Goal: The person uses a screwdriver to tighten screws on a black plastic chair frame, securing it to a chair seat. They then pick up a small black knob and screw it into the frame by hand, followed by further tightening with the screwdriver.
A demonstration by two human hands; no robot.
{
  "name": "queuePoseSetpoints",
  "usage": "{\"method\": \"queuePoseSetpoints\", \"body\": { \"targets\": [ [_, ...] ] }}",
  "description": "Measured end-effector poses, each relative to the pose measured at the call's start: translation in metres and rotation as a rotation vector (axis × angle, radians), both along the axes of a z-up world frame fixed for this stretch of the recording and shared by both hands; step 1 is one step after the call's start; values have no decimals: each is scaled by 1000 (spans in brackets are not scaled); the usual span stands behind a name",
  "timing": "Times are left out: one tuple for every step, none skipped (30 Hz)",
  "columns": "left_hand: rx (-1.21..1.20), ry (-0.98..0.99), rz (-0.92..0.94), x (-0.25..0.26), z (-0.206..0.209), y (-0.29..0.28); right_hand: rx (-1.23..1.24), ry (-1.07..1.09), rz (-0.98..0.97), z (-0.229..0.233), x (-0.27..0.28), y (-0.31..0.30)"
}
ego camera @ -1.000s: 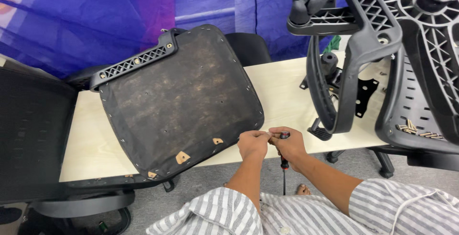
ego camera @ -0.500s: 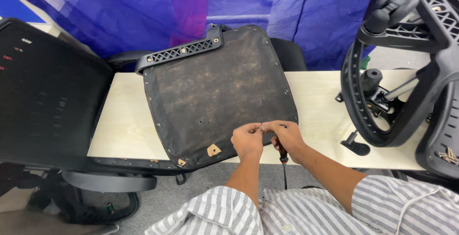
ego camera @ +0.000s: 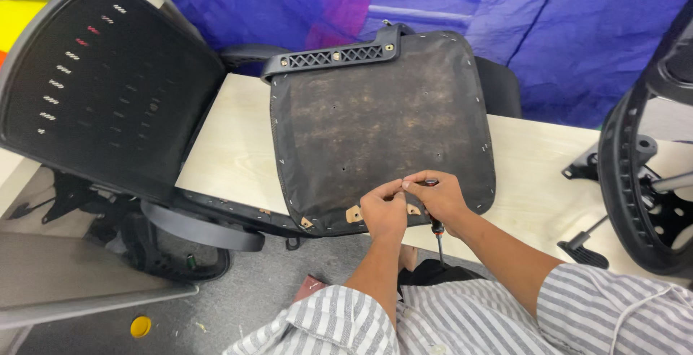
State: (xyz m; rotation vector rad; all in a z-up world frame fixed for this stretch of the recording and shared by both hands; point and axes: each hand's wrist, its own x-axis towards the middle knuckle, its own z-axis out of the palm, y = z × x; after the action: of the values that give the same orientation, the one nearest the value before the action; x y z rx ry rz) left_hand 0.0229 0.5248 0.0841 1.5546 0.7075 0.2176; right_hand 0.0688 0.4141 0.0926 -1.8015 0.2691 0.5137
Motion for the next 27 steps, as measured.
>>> {"method": "queuePoseSetpoints", "body": {
  "targets": [
    [-15,-3,34,2,-1,5,16,-20,32,-2,4,5],
    [-30,-10,67,6,-1,11,32,-42,63,-3,10,11],
    [-44,-16,100,9,0,16,49,-64,93,-4,14,16],
    [-57,40,125,12,3,23,58,-68,134,-3,20,22],
    [-71,97,150,14,6,29,66,-71,175,-1,25,27],
    [-87,155,171,16,9,34,73,-73,213,1,30,32],
    [-145,109,206,20,12,38,73,-80,244,3,35,36],
    [-200,60,237,25,14,41,74,-90,272,5,41,40],
    [-255,10,267,31,16,43,75,-101,300,8,48,43],
    [-245,-8,264,36,18,45,70,-98,317,10,54,45],
    [-235,-25,260,42,19,47,64,-96,334,12,60,47],
    [-223,-42,255,48,21,48,59,-93,350,15,67,48],
    [-218,-45,268,55,23,48,84,-95,338,16,75,50],
    [-216,-47,279,62,24,46,106,-93,324,17,82,50],
    [-213,-48,290,69,25,45,128,-92,311,17,90,50],
    [-218,-59,285,76,26,43,142,-105,309,17,98,50],
    [-222,-70,281,83,28,42,157,-118,307,16,107,49],
    [-230,-78,279,88,29,40,168,-126,307,15,113,47],
    [-246,-59,265,91,31,37,166,-139,303,13,118,45],
    [-260,-47,250,96,34,36,166,-158,300,13,125,42],
    [-273,-35,236,101,37,34,166,-177,297,14,131,40],
    [-276,-41,234,105,38,31,169,-188,298,12,136,38],
    [-279,-47,232,112,40,29,172,-198,300,12,143,37],
    [-284,-52,229,117,41,27,173,-207,301,12,149,35],
    [-283,-61,232,121,43,24,170,-226,302,13,154,34],
    [-279,-69,231,125,45,23,170,-244,298,14,159,33],
    [-274,-76,230,129,47,21,171,-262,294,16,163,33]
  ]
}}
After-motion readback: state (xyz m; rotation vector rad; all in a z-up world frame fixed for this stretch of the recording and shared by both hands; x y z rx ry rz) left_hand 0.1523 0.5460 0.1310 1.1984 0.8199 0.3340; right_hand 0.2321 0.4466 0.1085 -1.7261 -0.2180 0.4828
